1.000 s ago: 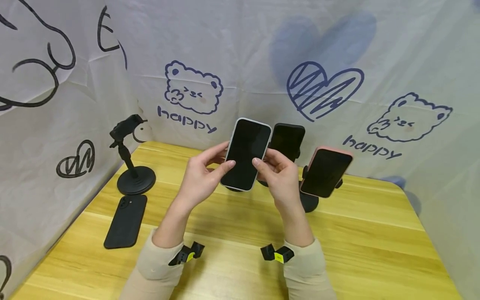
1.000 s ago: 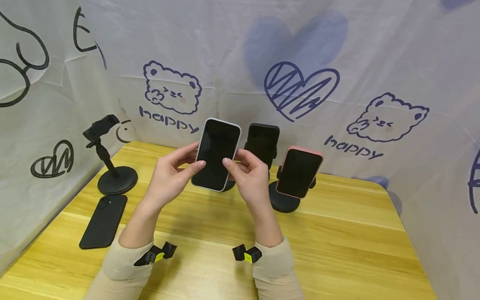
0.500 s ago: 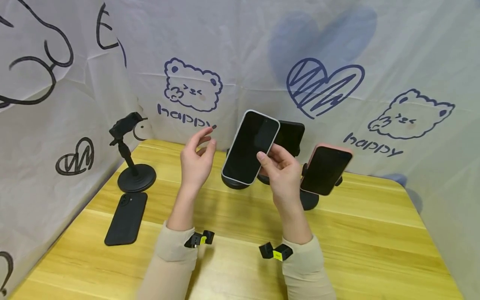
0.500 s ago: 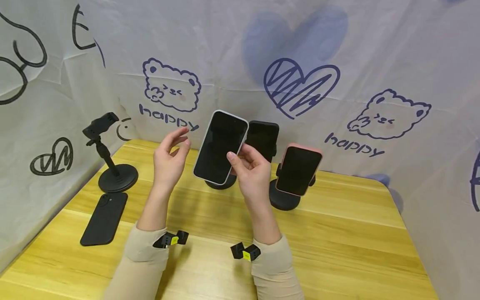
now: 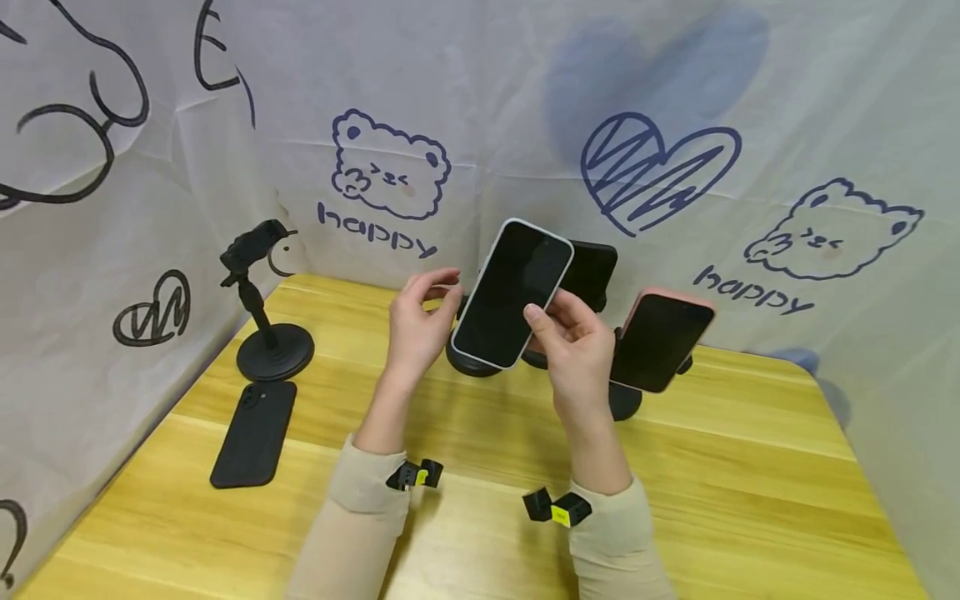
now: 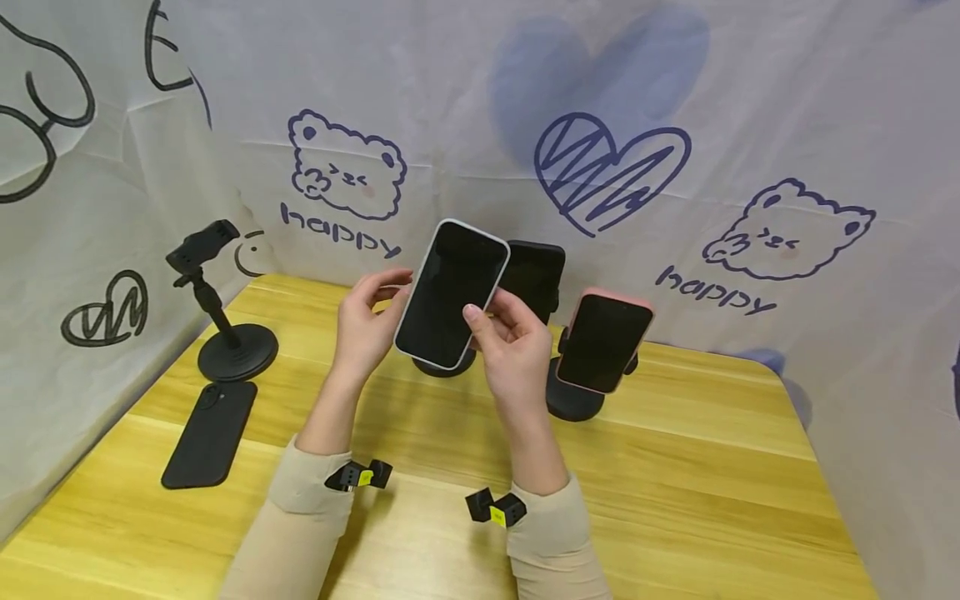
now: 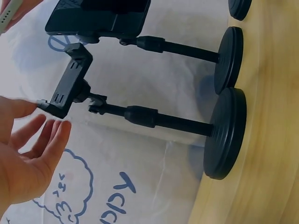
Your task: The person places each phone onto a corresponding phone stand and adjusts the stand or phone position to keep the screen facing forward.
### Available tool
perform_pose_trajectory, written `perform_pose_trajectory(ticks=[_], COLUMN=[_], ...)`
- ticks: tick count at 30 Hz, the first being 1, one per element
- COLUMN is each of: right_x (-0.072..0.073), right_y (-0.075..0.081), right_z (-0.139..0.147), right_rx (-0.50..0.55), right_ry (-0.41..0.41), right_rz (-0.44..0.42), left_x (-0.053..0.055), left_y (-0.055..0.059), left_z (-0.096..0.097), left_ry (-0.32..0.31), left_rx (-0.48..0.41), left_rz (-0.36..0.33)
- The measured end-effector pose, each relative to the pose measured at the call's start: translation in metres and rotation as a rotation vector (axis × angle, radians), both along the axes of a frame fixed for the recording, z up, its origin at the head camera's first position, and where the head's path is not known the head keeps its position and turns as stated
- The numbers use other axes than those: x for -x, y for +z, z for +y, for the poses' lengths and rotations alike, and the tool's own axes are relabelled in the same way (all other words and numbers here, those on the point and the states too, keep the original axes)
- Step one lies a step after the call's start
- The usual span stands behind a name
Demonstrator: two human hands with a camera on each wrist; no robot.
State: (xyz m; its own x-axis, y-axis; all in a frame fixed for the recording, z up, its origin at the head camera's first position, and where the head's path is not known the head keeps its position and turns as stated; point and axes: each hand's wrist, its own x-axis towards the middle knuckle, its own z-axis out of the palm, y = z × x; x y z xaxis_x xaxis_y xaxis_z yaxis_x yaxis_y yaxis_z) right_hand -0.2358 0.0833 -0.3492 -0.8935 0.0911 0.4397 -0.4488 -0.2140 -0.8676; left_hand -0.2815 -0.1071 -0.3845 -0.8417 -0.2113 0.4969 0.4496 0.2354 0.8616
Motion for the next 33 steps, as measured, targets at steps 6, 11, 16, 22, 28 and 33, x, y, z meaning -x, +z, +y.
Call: perform_pose_trajectory(ticks=[6, 11, 16, 22, 28, 33], right_x=[0.002, 0.005, 0.015, 0.03, 0.046, 0.057], right_y=[0.002, 0.004, 0.009, 0.015, 0.021, 0.022], right_z=[-0.001, -0.006, -0.009, -0.012, -0.016, -0.021], right_rx=[0.032, 0.038, 0.03, 0.022, 0.035, 0.009], right_ry=[-0.012, -0.023, -0.056, -0.077, -0.072, -0.071], right_rz=[0.002, -0.013, -0.015, -0.046, -0.053, -0.06], left_x=[-0.007, -0.01, -0.01, -0.011, -0.012, -0.012], left_y=[0.005, 0.008, 0.01, 0.011, 0.013, 0.013], left_z=[-0.001, -0.002, -0.004, -0.008, -0.012, -0.014], left_ry=[-0.096, -0.136, -0.104, -0.083, -0.079, -0.101], left_rx=[0.074, 0.073, 0.096, 0.125, 0.147, 0.154], left_rz=[-0.016, -0.082, -0.119, -0.112, -0.133, -0.168])
